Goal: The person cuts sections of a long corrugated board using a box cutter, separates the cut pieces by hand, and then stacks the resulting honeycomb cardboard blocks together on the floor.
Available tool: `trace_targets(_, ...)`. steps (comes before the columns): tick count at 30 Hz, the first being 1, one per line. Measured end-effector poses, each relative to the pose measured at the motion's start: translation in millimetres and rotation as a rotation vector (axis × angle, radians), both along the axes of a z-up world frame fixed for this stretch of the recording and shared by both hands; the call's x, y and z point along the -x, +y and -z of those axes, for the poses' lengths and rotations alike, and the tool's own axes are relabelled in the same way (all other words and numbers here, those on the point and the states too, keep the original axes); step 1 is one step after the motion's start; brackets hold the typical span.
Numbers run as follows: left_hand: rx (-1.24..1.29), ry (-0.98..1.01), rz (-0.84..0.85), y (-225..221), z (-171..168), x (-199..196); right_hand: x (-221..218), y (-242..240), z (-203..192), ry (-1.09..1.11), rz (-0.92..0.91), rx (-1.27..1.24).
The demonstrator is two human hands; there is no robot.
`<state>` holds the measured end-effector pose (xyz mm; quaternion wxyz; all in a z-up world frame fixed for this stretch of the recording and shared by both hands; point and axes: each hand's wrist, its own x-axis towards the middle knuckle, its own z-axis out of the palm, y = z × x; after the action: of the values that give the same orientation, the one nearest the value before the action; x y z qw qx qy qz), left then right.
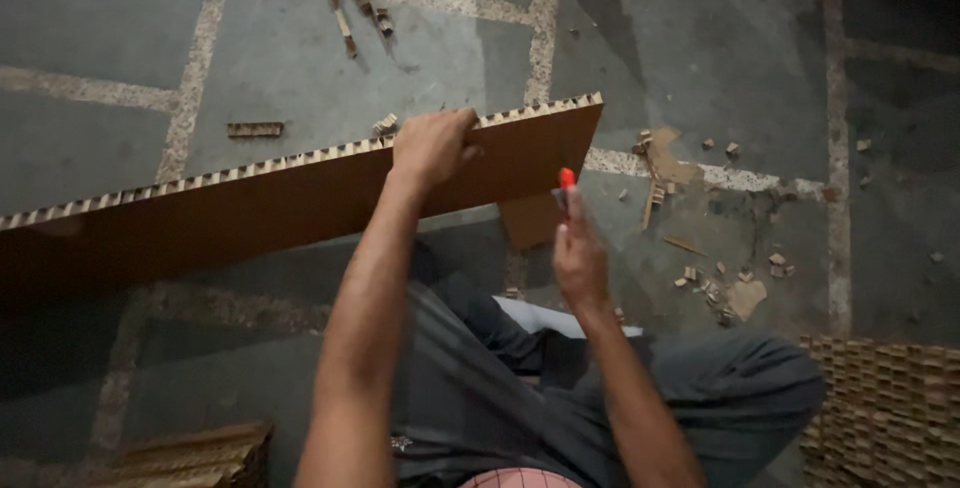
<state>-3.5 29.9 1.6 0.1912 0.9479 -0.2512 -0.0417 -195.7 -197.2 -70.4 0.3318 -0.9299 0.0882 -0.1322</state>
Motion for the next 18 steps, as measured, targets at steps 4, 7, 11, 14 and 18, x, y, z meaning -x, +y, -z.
trace_targets(4,0.012,0.013,-0.048,-1,5,4,-16,18,-14,0.182,-0.018,0.03)
trace_targets(7,-0.016,0.022,-0.026,-2,7,2,-24,23,-14,-0.143,-0.135,0.06)
trace_targets(11,0.045,-0.035,-0.019,-1,10,3,-28,24,-11,0.035,-0.055,0.063)
trace_targets(14,0.017,-0.005,-0.022,-4,8,2,-29,24,-17,0.09,-0.044,0.073)
trace_targets(18,-0.015,0.044,-0.019,-4,4,3,-35,25,-16,-0.109,-0.098,0.151)
